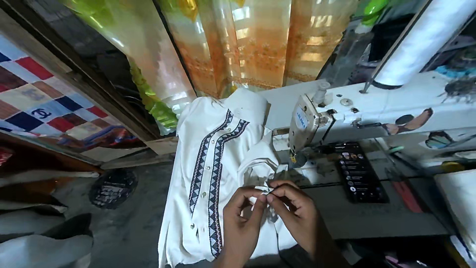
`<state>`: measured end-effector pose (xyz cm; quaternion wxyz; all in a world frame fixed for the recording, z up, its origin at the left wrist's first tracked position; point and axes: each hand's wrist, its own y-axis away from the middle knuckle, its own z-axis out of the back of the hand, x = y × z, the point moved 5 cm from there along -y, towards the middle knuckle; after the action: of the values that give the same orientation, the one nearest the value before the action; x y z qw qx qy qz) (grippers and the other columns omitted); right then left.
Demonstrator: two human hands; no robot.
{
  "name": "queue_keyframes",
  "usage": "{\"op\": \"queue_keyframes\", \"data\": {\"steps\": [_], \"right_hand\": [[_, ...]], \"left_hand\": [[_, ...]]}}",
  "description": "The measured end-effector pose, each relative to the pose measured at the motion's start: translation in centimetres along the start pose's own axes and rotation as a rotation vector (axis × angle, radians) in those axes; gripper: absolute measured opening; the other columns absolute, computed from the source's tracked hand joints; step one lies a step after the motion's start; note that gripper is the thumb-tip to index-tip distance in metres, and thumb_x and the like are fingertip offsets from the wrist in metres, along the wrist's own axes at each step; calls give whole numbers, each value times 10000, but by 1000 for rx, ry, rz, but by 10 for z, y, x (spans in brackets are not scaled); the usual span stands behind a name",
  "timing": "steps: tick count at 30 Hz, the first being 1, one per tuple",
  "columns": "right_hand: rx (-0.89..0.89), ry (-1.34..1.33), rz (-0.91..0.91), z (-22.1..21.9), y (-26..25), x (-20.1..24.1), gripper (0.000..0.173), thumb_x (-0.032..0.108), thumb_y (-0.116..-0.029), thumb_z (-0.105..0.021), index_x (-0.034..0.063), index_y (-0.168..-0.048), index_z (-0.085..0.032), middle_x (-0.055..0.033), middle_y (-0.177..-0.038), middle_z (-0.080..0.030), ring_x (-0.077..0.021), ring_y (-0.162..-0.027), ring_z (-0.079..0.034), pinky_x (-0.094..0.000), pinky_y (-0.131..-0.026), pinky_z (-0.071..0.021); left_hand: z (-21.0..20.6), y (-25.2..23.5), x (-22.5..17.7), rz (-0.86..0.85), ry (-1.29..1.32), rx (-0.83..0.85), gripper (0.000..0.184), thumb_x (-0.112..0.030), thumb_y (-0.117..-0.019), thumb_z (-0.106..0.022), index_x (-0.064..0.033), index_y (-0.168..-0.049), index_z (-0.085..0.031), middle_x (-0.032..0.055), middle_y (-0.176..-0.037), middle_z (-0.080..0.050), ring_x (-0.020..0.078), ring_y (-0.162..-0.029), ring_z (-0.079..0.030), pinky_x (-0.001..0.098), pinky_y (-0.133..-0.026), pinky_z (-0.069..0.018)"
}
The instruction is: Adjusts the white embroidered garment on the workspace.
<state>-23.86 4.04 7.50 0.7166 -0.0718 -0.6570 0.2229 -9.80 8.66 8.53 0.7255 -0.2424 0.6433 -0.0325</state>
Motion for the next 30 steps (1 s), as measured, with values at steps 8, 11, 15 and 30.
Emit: {"op": "queue_keyframes", "data": {"steps": [8,11,15,30], "right_hand": [[54,50,-21,6,-10,-4,190,144,-971,-636,-15,-895,-707,-111,-1140,-687,-32,-984,-669,-168,-838,-572],[70,202,-92,30,-11,-22,213,167,-988,-612,-18,-954,-712,-122,-1147,-694,-101,-924,-702,-257,-802,-603],[-7,259,-298,76,2,-18,155,158,-1003,-602,44,-1063,-688,6,-938,-712,-34,-763,-681,-223,-709,-599],[227,941,166,111,115,-44,237,250,-1012,-588,122,-1130,-750,-144,-1164,-716,-373,-1060,-673,-493,-911,-549]], "left_hand": [[6,-11,7,-55,-322,90,166,-152,-968,-679,4,-994,-730,81,-987,-726,49,-821,-677,196,-725,-574],[7,-17,50,99,-279,78,141,-112,-967,-666,19,-1005,-704,46,-876,-699,37,-718,-647,206,-671,-565],[11,-11,90,260,-154,28,82,-100,-960,-683,-30,-1003,-675,-36,-801,-650,-6,-615,-572,173,-577,-509],[14,-16,76,312,-98,-3,36,-57,-949,-687,-72,-974,-667,-69,-750,-649,0,-623,-594,174,-595,-527]]}}
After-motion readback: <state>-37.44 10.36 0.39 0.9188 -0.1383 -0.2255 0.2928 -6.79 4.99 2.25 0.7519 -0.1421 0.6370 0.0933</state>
